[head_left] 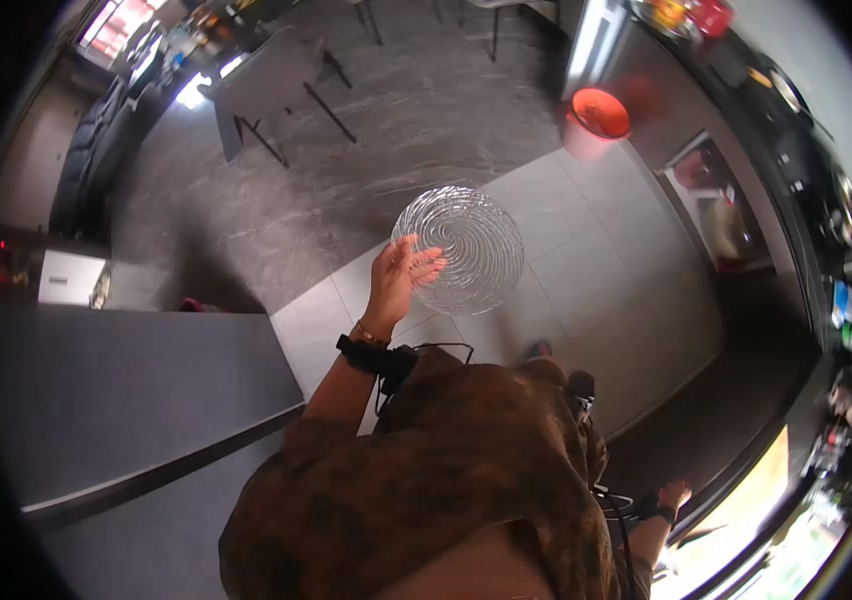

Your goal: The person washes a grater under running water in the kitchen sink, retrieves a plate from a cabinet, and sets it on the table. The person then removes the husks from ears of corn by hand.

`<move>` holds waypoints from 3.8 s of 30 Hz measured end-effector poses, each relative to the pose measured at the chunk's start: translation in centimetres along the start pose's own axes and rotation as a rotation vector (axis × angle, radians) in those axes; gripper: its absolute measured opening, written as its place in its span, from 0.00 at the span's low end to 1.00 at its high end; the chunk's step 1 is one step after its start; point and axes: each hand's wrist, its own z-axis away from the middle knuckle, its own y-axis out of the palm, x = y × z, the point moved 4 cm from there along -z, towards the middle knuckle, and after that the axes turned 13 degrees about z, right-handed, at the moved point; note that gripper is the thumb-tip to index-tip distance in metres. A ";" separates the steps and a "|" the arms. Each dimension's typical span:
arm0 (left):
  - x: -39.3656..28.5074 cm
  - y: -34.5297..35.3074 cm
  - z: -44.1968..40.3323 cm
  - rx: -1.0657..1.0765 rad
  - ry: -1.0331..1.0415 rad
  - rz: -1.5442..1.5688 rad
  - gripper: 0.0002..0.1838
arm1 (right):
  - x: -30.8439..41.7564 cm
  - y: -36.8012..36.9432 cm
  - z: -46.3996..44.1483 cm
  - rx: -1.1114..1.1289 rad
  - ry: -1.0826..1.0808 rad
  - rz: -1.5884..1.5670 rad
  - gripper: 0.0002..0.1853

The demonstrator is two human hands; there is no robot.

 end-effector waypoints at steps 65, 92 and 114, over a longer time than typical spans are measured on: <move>-47.6 -8.6 -100.4 -0.846 0.677 0.648 0.16 | 216.1 27.0 -10.1 0.993 -2.149 0.125 0.14; -53.7 -12.4 -109.3 -1.522 0.876 0.955 0.15 | 225.8 52.8 27.0 1.537 -1.687 0.416 0.16; -50.6 -6.5 -112.6 -1.751 1.109 1.047 0.14 | 235.2 46.7 27.0 1.861 -1.967 0.880 0.17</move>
